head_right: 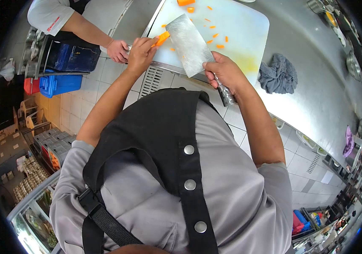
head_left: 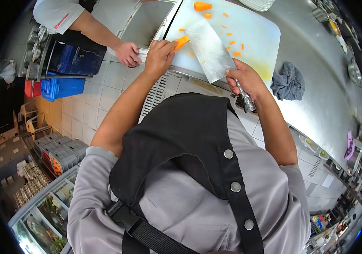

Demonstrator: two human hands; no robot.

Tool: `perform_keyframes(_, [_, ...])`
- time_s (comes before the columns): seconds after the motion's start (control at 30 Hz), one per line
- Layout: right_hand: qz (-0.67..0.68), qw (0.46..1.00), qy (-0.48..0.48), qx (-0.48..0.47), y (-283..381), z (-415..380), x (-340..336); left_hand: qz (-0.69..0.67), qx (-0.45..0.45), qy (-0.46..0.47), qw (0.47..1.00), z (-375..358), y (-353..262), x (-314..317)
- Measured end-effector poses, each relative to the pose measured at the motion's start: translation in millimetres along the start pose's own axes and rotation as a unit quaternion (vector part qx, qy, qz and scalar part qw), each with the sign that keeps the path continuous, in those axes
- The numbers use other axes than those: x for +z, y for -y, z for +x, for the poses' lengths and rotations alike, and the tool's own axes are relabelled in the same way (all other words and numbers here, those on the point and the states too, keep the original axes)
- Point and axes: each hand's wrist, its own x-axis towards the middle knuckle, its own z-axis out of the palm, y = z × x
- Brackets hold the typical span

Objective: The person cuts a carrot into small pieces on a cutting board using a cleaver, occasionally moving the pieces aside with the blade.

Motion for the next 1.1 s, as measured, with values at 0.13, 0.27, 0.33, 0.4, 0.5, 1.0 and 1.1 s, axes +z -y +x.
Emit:
perform_keyframes(0.13, [0.014, 1.000, 0.011, 0.001, 1, 0, -2, 0.004, 0.001, 0.009, 1.000, 0, 1, -2])
perform_keyframes(0.27, [0.013, 1.000, 0.014, 0.004, 5, -1, -5, -0.001, 0.004, 0.005, 1.000, 0, 3, 1])
perform_keyframes(0.33, [0.006, 1.000, 0.015, 0.001, 7, -2, -6, -0.003, 0.007, 0.000, 1.000, 0, 5, 1])
perform_keyframes(0.4, [-0.002, 1.000, 0.016, -0.001, 9, -3, -6, -0.001, 0.006, 0.001, 1.000, 0, 4, 1])
perform_keyframes(0.5, [-0.005, 1.000, 0.013, 0.014, 10, -3, -6, -0.004, 0.000, 0.003, 1.000, 0, 3, 1])
perform_keyframes(1.0, [-0.006, 0.999, 0.041, 0.007, 10, 7, -6, -0.004, -0.007, 0.016, 1.000, 4, 0, -4])
perform_keyframes(1.1, [-0.004, 0.999, 0.046, 0.008, 9, 9, -5, -0.004, 0.001, 0.013, 1.000, 5, 0, -3])
